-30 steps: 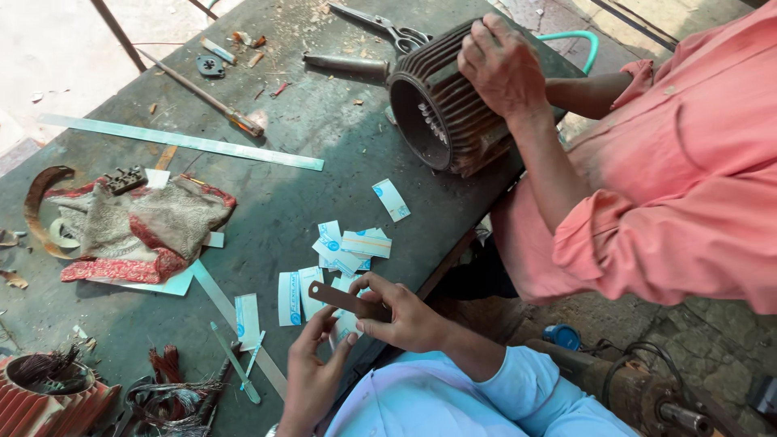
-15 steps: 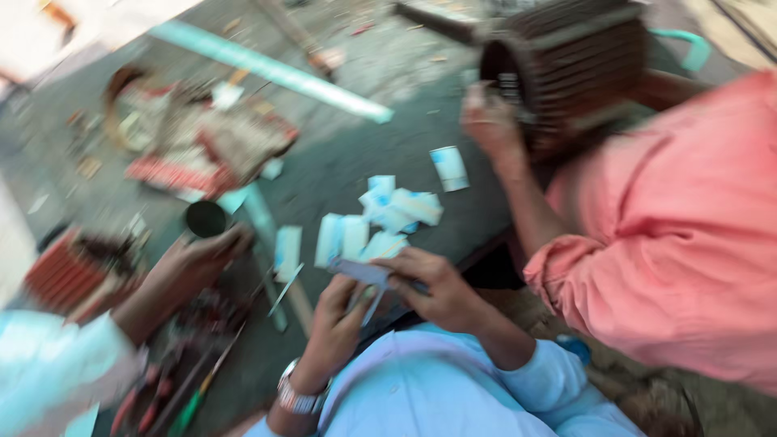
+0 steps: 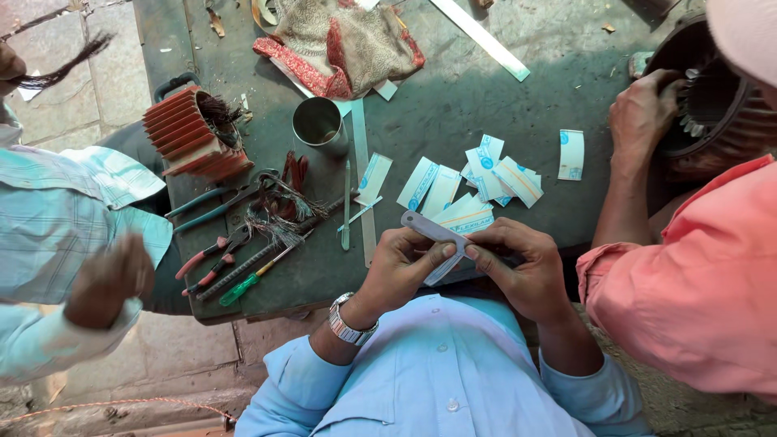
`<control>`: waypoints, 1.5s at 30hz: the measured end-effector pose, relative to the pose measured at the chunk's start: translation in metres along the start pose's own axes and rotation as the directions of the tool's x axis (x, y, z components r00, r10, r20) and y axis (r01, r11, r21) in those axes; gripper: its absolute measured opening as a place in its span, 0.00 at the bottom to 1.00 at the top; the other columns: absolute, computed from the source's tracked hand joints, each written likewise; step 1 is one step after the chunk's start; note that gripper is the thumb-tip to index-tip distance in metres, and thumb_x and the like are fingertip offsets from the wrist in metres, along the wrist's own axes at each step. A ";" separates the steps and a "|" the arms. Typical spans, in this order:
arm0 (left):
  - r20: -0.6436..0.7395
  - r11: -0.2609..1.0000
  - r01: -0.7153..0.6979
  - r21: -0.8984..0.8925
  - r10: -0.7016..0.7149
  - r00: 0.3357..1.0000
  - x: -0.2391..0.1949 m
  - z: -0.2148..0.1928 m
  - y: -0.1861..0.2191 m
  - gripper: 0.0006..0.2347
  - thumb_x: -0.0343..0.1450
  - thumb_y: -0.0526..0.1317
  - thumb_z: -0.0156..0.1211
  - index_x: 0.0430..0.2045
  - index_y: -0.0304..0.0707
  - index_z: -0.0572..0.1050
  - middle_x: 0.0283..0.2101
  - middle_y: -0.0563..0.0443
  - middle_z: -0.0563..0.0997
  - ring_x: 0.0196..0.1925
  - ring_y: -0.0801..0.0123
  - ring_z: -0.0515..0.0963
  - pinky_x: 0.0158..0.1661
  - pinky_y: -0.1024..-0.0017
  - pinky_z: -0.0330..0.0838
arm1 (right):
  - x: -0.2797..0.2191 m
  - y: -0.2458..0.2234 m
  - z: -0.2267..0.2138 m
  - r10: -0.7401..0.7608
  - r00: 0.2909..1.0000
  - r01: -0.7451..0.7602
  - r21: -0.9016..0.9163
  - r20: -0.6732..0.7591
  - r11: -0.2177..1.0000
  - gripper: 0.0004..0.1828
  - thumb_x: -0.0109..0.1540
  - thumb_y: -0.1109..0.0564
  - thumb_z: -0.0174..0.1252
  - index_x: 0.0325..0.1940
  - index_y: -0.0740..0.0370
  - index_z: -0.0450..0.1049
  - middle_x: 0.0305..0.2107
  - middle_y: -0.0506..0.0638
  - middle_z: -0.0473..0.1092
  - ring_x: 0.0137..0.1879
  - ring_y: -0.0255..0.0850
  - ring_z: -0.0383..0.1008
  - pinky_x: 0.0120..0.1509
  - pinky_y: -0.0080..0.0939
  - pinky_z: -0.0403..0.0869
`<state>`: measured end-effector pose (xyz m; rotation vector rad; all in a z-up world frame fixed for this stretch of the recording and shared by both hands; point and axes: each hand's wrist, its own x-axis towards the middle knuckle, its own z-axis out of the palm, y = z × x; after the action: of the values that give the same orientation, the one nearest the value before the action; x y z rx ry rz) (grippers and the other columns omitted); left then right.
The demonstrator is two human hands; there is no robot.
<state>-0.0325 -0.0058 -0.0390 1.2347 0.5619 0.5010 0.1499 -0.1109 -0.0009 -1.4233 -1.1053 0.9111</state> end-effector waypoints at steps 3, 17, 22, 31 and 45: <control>0.019 0.999 -0.035 -0.015 0.036 0.999 -0.004 -0.003 -0.003 0.10 0.76 0.38 0.63 0.45 0.27 0.81 0.42 0.46 0.86 0.44 0.76 0.83 0.46 0.76 0.78 | 0.001 0.000 0.002 -0.004 1.000 0.004 -0.012 0.006 1.000 0.08 0.62 0.63 0.65 0.45 0.67 0.81 0.32 0.48 0.74 0.35 0.30 0.73 0.39 0.29 0.70; -0.005 0.991 -0.029 -0.128 0.029 1.000 -0.005 0.004 -0.006 0.10 0.74 0.38 0.66 0.44 0.29 0.82 0.42 0.47 0.86 0.43 0.77 0.83 0.45 0.77 0.78 | 0.000 0.000 0.001 -0.014 1.000 0.014 -0.018 0.017 1.000 0.09 0.62 0.62 0.66 0.46 0.67 0.81 0.34 0.49 0.76 0.37 0.31 0.76 0.40 0.29 0.72; -0.017 0.991 -0.011 -0.130 0.009 1.000 -0.003 0.005 -0.008 0.10 0.74 0.38 0.66 0.44 0.28 0.83 0.41 0.46 0.87 0.42 0.77 0.82 0.43 0.77 0.78 | 0.000 0.002 0.001 -0.014 1.000 0.013 0.018 0.017 1.000 0.09 0.62 0.62 0.65 0.46 0.67 0.81 0.34 0.49 0.76 0.38 0.31 0.77 0.40 0.29 0.72; -0.002 0.988 -0.020 -0.153 0.019 1.000 -0.004 0.002 -0.009 0.10 0.74 0.37 0.66 0.44 0.29 0.82 0.40 0.48 0.86 0.42 0.78 0.83 0.44 0.78 0.79 | 0.001 0.003 0.001 -0.020 1.000 0.021 -0.042 0.019 0.999 0.10 0.61 0.62 0.66 0.46 0.67 0.81 0.32 0.49 0.75 0.37 0.31 0.76 0.40 0.29 0.72; -0.055 0.989 -0.063 -0.136 0.056 0.997 -0.004 0.009 -0.010 0.09 0.74 0.37 0.65 0.42 0.27 0.82 0.38 0.42 0.87 0.39 0.71 0.86 0.41 0.74 0.83 | -0.001 0.007 0.003 -0.081 0.997 0.080 -0.065 -0.014 0.995 0.10 0.61 0.63 0.67 0.46 0.67 0.81 0.32 0.50 0.76 0.36 0.32 0.75 0.39 0.30 0.70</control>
<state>-0.0291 -0.0174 -0.0459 1.1123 0.5258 0.6126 0.1474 -0.1107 -0.0086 -1.4254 -1.1802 0.8109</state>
